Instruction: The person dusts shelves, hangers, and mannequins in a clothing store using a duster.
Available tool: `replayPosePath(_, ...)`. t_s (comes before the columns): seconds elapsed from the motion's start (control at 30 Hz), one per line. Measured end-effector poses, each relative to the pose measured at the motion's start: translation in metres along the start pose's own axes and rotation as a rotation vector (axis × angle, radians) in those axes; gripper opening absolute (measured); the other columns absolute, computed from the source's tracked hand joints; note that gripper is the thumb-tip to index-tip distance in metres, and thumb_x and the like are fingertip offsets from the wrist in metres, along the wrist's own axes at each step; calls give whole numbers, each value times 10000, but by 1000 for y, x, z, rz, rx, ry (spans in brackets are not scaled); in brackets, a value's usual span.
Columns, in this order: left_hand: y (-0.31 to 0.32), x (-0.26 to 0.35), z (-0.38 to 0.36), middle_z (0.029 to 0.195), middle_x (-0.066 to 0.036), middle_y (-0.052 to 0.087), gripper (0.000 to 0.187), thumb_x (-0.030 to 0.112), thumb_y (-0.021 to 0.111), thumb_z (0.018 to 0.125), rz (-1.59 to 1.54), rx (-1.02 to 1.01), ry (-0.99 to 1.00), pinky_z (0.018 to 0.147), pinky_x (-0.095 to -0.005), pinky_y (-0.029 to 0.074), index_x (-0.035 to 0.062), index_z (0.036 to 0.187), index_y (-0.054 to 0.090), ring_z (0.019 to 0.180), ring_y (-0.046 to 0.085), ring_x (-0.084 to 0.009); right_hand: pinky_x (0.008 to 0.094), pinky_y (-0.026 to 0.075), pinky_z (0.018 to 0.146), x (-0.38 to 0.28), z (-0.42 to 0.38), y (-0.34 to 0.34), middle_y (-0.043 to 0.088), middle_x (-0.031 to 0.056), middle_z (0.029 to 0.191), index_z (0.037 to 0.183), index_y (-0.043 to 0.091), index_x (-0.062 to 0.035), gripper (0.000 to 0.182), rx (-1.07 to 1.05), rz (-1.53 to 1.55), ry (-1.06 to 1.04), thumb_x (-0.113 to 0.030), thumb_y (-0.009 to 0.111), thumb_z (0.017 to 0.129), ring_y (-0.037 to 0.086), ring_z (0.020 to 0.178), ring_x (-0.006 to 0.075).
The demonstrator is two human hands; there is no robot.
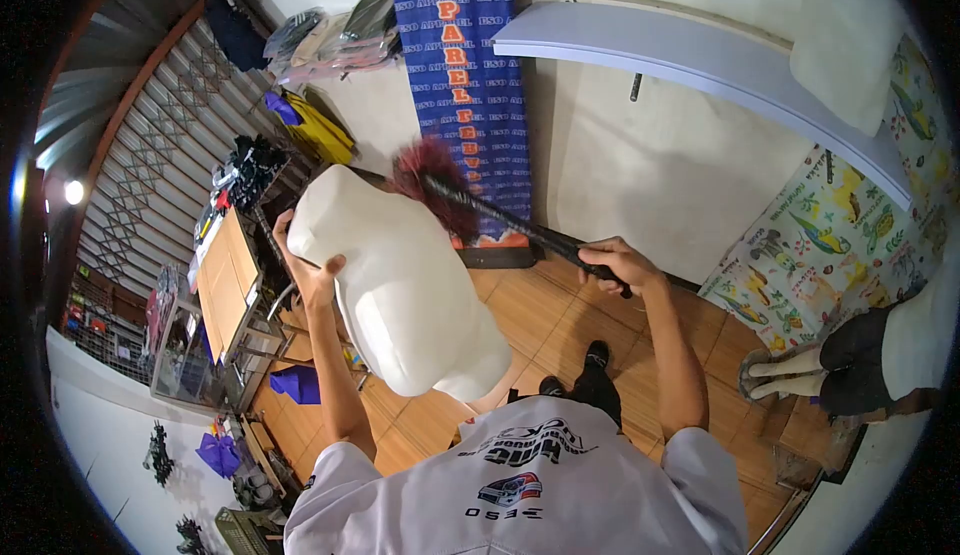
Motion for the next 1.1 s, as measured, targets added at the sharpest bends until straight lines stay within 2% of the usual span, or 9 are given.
replayPosePath(0.17,15,-8,-11,1285,-180,440,1203,322,919,476,71,7,-5,1009,-400,441,37,1427,239,1181,513,-301,228,260,393,-89,-59,-4,618,36,690,948,688,19,297,291,-420,-262,-227,535,1015,339,431,35)
replayPosePath(0.37,36,-21,-18,1303,-216,456,1222,190,894,483,113,76,-107,1041,-423,435,27,1466,187,1196,513,-325,178,283,398,-176,-152,16,559,21,785,1347,545,-27,382,810,-167,-919,-246,461,1045,406,481,26)
replayPosePath(0.47,38,-50,-15,1327,-229,448,1209,173,893,479,133,102,-121,1049,-418,428,13,1462,209,1210,505,-333,215,350,433,-172,-153,29,570,18,735,1315,575,-7,347,754,-305,-853,-163,484,1019,427,500,50)
replayPosePath(0.6,41,-66,-7,1352,-238,438,1193,180,898,468,166,111,-115,1059,-417,418,-12,1446,242,1226,496,-337,284,460,595,-186,-156,72,582,40,719,1176,633,73,305,431,-1245,-888,-140,584,963,525,624,117)
replayPosePath(0.7,52,-70,-4,1347,-236,444,1199,187,903,466,125,103,-98,1059,-424,418,-10,1447,241,1228,494,-337,304,508,686,-192,-178,22,720,123,872,1155,653,59,301,992,-778,-717,-159,610,952,669,770,177)
replayPosePath(0.8,56,-66,4,1341,-231,449,1195,191,906,470,160,108,-70,1048,-429,428,-7,1445,245,1231,494,-335,318,511,693,-182,-175,13,720,171,889,1141,659,58,294,906,-270,-851,-149,621,936,679,763,210)
replayPosePath(0.87,59,-65,7,1343,-227,452,1192,193,907,474,130,104,-98,1037,-428,440,-6,1445,245,1232,497,-324,316,491,634,-195,-168,61,673,173,788,1146,654,61,311,557,-1103,-978,-149,644,917,603,642,202)
replayPosePath(0.97,63,-66,12,1314,-224,472,1175,194,899,483,15,129,-83,1019,-421,455,-10,1444,254,1197,523,-309,313,478,611,-192,-167,61,636,184,749,1150,651,64,309,527,-1292,-890,-124,645,906,550,602,206)
replayPosePath(1.1,67,-66,15,1306,-250,469,1191,209,890,468,139,103,-103,1006,-431,462,-29,1444,251,1201,517,-342,298,463,606,-192,-184,21,675,130,780,1196,669,-11,321,1044,-646,-933,-54,630,881,551,602,221)
Point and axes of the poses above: each hand's wrist, its own z-axis towards the middle knuckle, its own y-axis out of the palm, x = y × z, the point moved 9 cm from there along z, towards the middle knuckle
